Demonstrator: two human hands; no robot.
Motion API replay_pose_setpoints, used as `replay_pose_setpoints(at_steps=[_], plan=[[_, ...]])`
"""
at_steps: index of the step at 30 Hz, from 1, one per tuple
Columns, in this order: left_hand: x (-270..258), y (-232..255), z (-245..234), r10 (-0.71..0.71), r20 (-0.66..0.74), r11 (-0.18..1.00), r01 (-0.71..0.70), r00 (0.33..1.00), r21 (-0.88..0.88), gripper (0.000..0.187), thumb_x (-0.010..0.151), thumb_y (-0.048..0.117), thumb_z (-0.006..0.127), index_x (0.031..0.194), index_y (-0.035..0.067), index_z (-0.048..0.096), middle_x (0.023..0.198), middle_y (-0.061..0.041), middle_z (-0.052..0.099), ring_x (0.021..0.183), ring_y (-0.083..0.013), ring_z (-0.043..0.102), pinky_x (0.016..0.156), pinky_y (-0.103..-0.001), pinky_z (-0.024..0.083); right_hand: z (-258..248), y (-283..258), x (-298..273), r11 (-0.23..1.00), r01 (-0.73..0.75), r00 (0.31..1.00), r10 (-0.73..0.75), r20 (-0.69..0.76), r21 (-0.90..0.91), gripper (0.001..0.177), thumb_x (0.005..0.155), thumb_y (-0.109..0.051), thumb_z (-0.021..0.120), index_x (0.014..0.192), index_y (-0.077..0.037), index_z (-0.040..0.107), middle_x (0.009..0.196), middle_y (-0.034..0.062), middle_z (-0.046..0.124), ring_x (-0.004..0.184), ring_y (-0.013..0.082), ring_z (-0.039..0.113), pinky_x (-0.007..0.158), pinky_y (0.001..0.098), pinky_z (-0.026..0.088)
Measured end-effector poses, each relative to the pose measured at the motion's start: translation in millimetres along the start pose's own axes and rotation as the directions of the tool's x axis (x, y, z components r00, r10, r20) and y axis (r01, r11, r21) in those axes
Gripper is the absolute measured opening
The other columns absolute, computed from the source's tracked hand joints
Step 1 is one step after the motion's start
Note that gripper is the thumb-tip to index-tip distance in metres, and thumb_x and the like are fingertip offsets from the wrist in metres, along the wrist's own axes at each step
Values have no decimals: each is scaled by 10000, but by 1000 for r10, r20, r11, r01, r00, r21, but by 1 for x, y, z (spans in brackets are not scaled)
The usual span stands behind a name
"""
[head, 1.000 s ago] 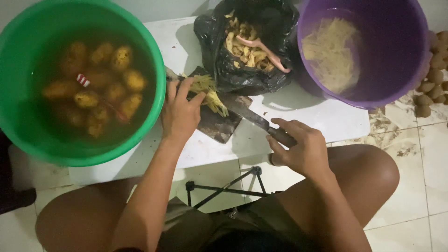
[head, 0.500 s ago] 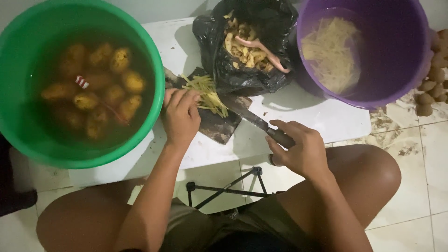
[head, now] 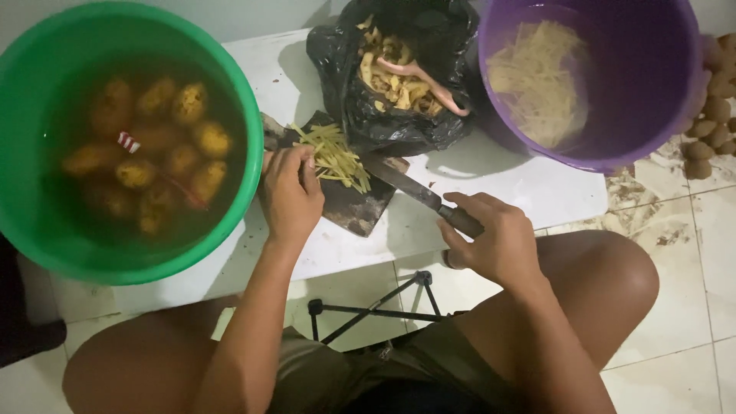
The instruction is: The person is julienning potatoes on a wooden board and then cleaning/peeling whole potatoes in a bowl of water.
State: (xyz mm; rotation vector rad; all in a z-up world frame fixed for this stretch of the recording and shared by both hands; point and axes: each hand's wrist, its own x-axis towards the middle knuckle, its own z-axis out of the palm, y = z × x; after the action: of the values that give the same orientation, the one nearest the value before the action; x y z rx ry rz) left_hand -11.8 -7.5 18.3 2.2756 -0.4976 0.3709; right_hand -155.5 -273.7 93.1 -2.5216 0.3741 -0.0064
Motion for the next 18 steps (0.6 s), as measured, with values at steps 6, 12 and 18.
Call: replay_pose_setpoints(at_steps=[6,12,18], plan=[[5,8,-10,1,62,999,-4,998,47,28,1005,83,683,1012,86,710,910,-35,634,891,-237,591,785,-357,481,-36,-16,1,989,-80,994,88,59,-126,301,768,-253,804,1050,-149,814,963,74,792,806,349,743,652,440,607],[15,1,-11,123,76,990,-128,989,60,196,1038,50,584,1165,-31,709,1187,-167,614,1118,-373,596,927,-457,517,-55,-27,-8,978,-196,980,197,15,-72,293,765,-158,787,1057,-150,799,1013,46,778,927,325,740,733,424,591],[22,4,-21,71,297,976,-127,952,175,455,1050,41,518,1489,-79,516,1487,-356,486,1454,-517,379,1198,-616,285,-52,29,-14,993,-19,1000,18,-12,-117,287,774,-103,815,1058,-70,801,1011,166,768,938,417,730,737,471,591]])
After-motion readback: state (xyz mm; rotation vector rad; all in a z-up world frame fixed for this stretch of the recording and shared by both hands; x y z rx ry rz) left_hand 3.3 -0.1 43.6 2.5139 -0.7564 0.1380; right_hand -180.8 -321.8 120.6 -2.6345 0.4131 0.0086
